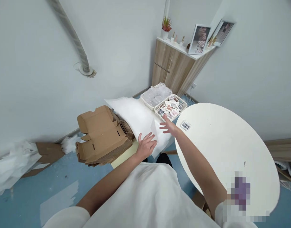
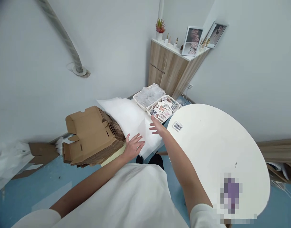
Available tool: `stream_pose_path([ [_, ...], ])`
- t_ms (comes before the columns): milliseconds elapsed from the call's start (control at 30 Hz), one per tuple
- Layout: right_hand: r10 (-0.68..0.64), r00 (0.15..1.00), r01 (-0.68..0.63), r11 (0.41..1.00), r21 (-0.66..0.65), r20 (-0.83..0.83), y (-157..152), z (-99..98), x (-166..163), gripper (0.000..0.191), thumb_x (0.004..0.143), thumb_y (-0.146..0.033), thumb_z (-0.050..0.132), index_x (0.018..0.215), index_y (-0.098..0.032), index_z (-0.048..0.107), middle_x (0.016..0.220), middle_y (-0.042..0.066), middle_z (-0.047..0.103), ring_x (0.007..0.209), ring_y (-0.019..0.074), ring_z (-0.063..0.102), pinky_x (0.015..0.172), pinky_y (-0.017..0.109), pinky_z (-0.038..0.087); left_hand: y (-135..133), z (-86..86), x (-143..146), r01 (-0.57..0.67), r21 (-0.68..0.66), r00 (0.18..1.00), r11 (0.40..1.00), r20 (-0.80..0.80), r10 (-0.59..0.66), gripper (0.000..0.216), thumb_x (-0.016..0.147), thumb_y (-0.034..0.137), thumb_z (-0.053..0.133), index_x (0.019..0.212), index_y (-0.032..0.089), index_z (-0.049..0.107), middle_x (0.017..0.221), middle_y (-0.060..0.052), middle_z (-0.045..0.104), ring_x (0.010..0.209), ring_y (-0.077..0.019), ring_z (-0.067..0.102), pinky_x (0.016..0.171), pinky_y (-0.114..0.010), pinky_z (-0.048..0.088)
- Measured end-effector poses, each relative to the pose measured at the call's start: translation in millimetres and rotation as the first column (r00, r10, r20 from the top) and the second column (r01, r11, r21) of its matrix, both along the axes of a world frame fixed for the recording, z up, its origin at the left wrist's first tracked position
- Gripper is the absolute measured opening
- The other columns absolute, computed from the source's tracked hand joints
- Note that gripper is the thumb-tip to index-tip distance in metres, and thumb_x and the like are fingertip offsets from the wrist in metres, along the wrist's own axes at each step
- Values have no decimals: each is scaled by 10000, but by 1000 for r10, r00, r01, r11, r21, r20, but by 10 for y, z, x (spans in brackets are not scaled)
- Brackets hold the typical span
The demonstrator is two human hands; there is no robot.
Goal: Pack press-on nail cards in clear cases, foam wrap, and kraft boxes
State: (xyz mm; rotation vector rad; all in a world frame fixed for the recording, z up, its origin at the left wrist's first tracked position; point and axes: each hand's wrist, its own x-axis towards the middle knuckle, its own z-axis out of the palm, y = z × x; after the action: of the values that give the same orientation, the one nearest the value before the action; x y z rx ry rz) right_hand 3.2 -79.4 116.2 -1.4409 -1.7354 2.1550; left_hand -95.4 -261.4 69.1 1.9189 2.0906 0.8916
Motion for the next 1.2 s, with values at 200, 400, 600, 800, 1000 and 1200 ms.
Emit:
stream_pose_path([
  [200,332,899,-354,935,29,284,-44,30,-114,1070,525,-601,659,1367,-310,65,1357,136,342,1024,289,535,788,411,437,3,-78,312,150,30,978,988,-151,-144,220,837,269,434,928,307,631,848,-13,659,976,-193,528,1017,-544,18],
  [400,259,772,-505,805,312,581,-350,-91,-183,883,634,-475,630,1356,-234,182,1210,143,505,1049,320,507,791,402,416,88,-76,482,321,-13,921,947,-230,-315,244,854,238,386,868,285,626,1172,-1,539,1230,-209,320,1037,-517,25],
  [600,-19,873,-315,741,592,488,-166,-111,196,382,763,-206,473,1143,-235,467,934,55,642,807,201,621,748,322,430,-4,-88,419,338,-142,941,931,64,-332,662,692,598,503,1243,238,430,1440,-105,153,1314,-329,48,1013,-550,63],
  [800,-297,954,219,787,577,44,-102,38,1027,253,813,-333,384,961,-188,530,764,13,627,584,114,606,655,275,461,148,-443,418,-116,-521,776,846,484,404,781,782,582,373,1377,249,-8,1440,-109,-155,1322,-288,57,1020,-462,208],
  [1000,-691,707,680,606,412,-150,-461,4,1856,401,740,-498,453,995,-195,524,783,22,612,593,116,576,656,308,485,520,-519,904,245,-511,486,824,800,352,809,780,521,464,1363,285,-44,1425,-144,180,1165,-214,442,835,-305,451],
  [1200,-918,351,907,284,311,-185,-914,-349,2651,438,694,-547,468,982,-218,497,916,66,609,748,164,603,652,313,517,717,-431,1621,424,-459,511,781,833,213,507,807,346,489,1261,172,344,956,-77,625,719,-121,625,652,-256,483],
])
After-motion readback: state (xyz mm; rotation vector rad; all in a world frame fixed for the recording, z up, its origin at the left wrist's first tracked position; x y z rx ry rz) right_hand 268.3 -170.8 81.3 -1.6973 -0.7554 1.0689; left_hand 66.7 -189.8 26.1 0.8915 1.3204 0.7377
